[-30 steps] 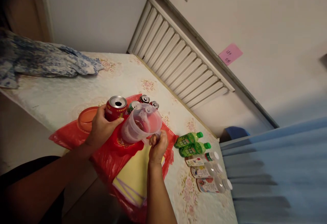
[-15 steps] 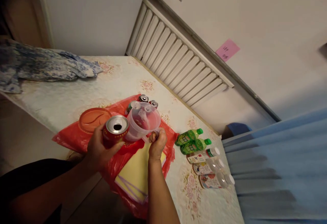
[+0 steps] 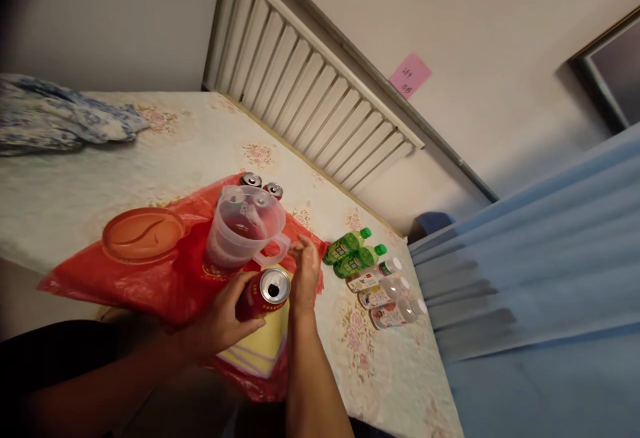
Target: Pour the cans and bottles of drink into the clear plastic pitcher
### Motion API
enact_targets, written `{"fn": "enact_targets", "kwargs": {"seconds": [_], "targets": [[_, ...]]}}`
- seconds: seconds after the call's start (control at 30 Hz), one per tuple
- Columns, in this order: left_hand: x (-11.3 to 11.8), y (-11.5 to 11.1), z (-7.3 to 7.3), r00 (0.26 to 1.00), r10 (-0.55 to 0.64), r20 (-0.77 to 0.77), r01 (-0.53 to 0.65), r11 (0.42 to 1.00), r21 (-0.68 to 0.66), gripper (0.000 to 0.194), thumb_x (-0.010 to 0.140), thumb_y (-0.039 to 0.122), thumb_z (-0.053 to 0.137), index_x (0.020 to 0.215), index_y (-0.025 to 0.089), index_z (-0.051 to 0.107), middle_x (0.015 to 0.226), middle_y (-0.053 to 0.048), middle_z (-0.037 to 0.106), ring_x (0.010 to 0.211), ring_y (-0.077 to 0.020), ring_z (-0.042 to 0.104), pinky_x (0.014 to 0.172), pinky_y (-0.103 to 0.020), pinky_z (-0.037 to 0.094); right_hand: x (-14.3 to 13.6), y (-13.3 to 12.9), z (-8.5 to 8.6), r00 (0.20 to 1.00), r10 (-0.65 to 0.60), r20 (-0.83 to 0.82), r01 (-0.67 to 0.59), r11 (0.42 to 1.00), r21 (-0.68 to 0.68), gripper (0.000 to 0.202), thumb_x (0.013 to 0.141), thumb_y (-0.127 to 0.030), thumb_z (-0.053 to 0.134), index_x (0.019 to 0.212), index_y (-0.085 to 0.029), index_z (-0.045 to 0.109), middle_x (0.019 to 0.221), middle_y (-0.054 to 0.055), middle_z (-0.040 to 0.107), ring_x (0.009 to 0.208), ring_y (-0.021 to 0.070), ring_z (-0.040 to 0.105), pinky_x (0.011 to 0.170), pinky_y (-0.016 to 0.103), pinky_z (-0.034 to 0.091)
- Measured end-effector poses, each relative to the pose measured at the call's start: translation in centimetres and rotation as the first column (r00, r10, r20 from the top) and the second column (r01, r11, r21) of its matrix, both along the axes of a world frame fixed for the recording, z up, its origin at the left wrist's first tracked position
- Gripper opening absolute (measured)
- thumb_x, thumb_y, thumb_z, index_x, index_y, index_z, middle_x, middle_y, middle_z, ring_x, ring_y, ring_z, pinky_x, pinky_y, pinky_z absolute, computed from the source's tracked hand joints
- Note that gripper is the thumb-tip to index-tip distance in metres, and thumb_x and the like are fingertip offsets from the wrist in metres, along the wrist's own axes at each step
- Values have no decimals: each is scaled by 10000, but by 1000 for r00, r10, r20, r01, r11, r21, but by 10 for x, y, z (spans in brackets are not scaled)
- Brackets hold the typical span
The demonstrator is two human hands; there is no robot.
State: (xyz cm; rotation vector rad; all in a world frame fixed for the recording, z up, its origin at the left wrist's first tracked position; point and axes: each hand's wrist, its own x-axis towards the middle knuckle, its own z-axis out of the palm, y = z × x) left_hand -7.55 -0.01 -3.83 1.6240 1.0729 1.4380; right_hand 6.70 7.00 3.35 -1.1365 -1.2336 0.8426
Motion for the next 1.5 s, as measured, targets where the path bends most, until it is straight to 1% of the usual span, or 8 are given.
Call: {"fn": "enact_targets", "kwargs": {"seconds": [0.13,0.27,0.43,0.67,1.0,1.2,1.37,1.5], "targets": [[8,8,2,998,-45,45,48,996,-80,675,650,249,755,1285,225,526,1282,-106,648,1219,-337,615,1070,-512,488,36,-33,-20,972,6,-235,-33,993,-110,558,802,-592,703,1185,-193,628,944,69,728,858,216,708,810,362,548],[16,18,4,986,-146,82,155,981,-113,627,694,253,735,1284,207,528,1320,-121,637,1267,-333,588,1097,-517,462,48,-70,-38,970,133,-203,-174,965,-196,631,693,-476,847,1239,-219,661,1143,103,736,1029,274,709,914,412,557],[29,27,-3,977,-191,93,202,970,-135,656,701,261,746,1311,201,512,1353,-131,622,1293,-325,570,1129,-520,424,45,-81,-33,977,187,-103,-205,957,-204,609,675,-381,862,1238,-249,673,1244,76,717,1120,294,689,965,430,560],[39,37,-9,969,-246,-25,242,964,-110,581,688,288,775,1231,215,582,1243,-110,686,1170,-322,640,1033,-487,500,47,-73,-26,995,84,48,-69,963,-262,479,602,-257,870,1053,-225,710,1017,35,775,951,254,729,872,365,590],[54,47,-19,930,-366,29,365,913,-181,731,704,264,745,1387,196,494,1441,-166,574,1346,-336,536,1145,-539,404,57,-72,-31,991,-70,112,95,967,-236,440,598,-212,822,1026,-207,719,942,35,780,840,234,724,772,332,592],[55,47,-21,939,-343,40,343,913,-221,673,712,282,707,1354,201,522,1353,-164,634,1285,-326,583,1104,-545,441,104,-59,-36,946,-277,168,302,941,-151,426,622,-269,816,1020,-173,698,894,32,759,777,194,682,733,302,545],[52,47,-23,909,-417,13,402,868,-292,600,764,296,649,1339,178,520,1319,-164,645,1227,-291,615,1062,-479,484,149,-34,-49,856,-464,229,491,868,-74,468,615,-340,807,1021,-145,683,890,35,736,807,195,661,760,306,514],[52,47,-26,890,-454,-47,420,853,-309,557,788,277,615,1324,160,523,1302,-161,650,1222,-280,612,1066,-453,481,168,-16,-61,788,-540,296,574,818,-36,476,617,-370,795,1013,-132,682,888,48,726,773,193,638,739,305,496]]}}
